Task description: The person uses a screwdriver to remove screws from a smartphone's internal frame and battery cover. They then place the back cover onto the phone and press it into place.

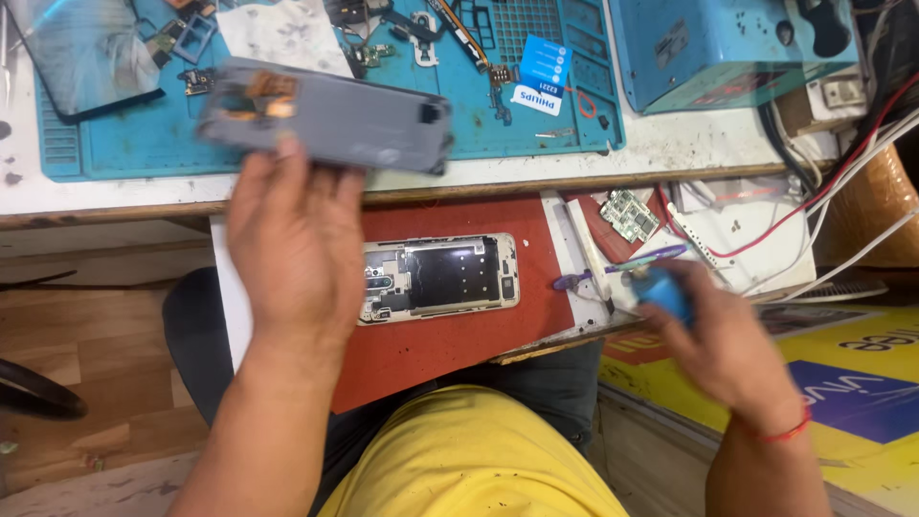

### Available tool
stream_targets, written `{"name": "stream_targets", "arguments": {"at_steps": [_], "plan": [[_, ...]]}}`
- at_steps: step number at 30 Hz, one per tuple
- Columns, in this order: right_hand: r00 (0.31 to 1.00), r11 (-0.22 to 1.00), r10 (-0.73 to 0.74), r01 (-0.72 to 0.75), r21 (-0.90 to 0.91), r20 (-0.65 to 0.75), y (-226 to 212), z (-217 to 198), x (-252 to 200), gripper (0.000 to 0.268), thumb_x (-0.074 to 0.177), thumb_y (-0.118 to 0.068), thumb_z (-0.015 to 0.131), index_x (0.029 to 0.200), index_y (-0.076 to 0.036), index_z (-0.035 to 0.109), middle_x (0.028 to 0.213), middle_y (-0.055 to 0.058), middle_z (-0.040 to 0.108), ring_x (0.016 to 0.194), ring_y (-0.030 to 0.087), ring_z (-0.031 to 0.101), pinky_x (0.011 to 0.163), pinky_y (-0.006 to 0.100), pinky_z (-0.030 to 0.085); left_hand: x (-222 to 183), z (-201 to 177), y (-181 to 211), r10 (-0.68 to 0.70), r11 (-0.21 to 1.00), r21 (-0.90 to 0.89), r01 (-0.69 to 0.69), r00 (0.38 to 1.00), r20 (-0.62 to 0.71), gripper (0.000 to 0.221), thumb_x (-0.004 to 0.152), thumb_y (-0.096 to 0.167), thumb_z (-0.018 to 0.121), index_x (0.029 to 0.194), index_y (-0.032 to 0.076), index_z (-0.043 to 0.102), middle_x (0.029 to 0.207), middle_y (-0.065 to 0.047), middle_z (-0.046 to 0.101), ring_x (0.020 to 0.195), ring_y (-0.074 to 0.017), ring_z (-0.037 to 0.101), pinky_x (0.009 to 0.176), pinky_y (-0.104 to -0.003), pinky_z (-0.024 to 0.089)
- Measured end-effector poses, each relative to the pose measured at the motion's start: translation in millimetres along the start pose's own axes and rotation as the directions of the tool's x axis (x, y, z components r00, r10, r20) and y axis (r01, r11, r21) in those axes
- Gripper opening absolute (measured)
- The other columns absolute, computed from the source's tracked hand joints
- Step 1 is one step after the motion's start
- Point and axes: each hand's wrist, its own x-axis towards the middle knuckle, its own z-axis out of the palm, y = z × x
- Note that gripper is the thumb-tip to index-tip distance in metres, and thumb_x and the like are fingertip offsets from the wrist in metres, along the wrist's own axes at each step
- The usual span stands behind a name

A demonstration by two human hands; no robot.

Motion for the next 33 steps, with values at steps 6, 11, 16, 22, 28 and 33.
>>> {"name": "stream_targets", "arguments": {"at_steps": [6,11,16,22,28,33], "plan": [[0.998,0.999,-0.016,0.014,0.038,0.057,-41.7,21.0,-5.7,0.045,0.089,-0.029,0.071,0.121,-0.002,0.057,0.079,0.020,0.073,0.076,0.042,0.072,0.064,0.047,0.053,-30.8,25.2,8.3,-0.088,0.933,0.343,0.110,0.993,-0.081,0.054,0.107,0.012,0.053,0.155,-0.003,0.031,0.149,-0.015,0.047,0.142,-0.0236,0.046,0.124,-0.042,0.037],[0.995,0.993,0.078,-0.082,0.081,0.058,-38.9,27.3,-3.1,0.044,0.087,-0.030,0.073,0.119,-0.003,0.057,0.077,0.020,0.073,0.072,0.037,0.074,0.064,0.044,0.056,-35.4,17.8,15.9,-0.042,0.950,0.310,0.037,0.999,0.011,0.073,0.102,0.016,0.059,0.157,-0.006,0.017,0.153,-0.016,0.043,0.146,-0.0278,0.044,0.124,-0.041,0.038],[1.000,0.986,-0.011,0.010,0.166,0.009,-40.3,28.9,-1.8,0.045,0.087,-0.028,0.072,0.120,-0.001,0.056,0.082,0.019,0.074,0.075,0.034,0.076,0.065,0.042,0.057,-50.6,27.1,27.0,-0.092,0.286,0.957,-0.050,0.993,0.079,0.052,0.097,0.024,0.070,0.141,0.000,0.057,0.146,-0.014,0.060,0.139,-0.0240,0.058,0.114,-0.035,0.047],[0.990,0.985,0.120,-0.128,0.112,0.077,-35.1,21.4,-8.2,0.047,0.085,-0.025,0.071,0.124,-0.002,0.056,0.079,0.018,0.072,0.067,0.034,0.072,0.064,0.043,0.055,-43.6,13.5,28.4,-0.366,-0.371,0.824,-0.428,0.883,0.294,0.076,0.064,0.031,0.088,0.128,-0.003,0.063,0.129,-0.018,0.061,0.119,-0.0380,0.053,0.098,-0.048,0.044],[0.995,0.976,0.036,-0.055,0.211,0.089,-44.6,20.6,-16.8,0.044,0.086,-0.021,0.069,0.126,-0.005,0.059,0.078,0.016,0.072,0.066,0.033,0.071,0.063,0.042,0.055,-29.3,21.0,28.6,-0.443,-0.418,0.828,-0.373,0.880,0.173,0.084,0.057,0.032,0.094,0.131,0.004,0.065,0.120,-0.012,0.062,0.110,-0.0335,0.053,0.098,-0.045,0.045],[0.998,0.961,-0.041,0.028,0.274,0.042,-61.0,38.4,-26.6,0.042,0.087,-0.021,0.069,0.124,-0.004,0.058,0.080,0.016,0.072,0.067,0.033,0.072,0.061,0.042,0.055,-42.4,21.1,25.4,-0.395,-0.272,0.947,-0.170,0.917,0.051,0.050,0.067,0.022,0.091,0.109,0.004,0.072,0.099,-0.010,0.071,0.089,-0.0265,0.065,0.079,-0.038,0.052]]}}
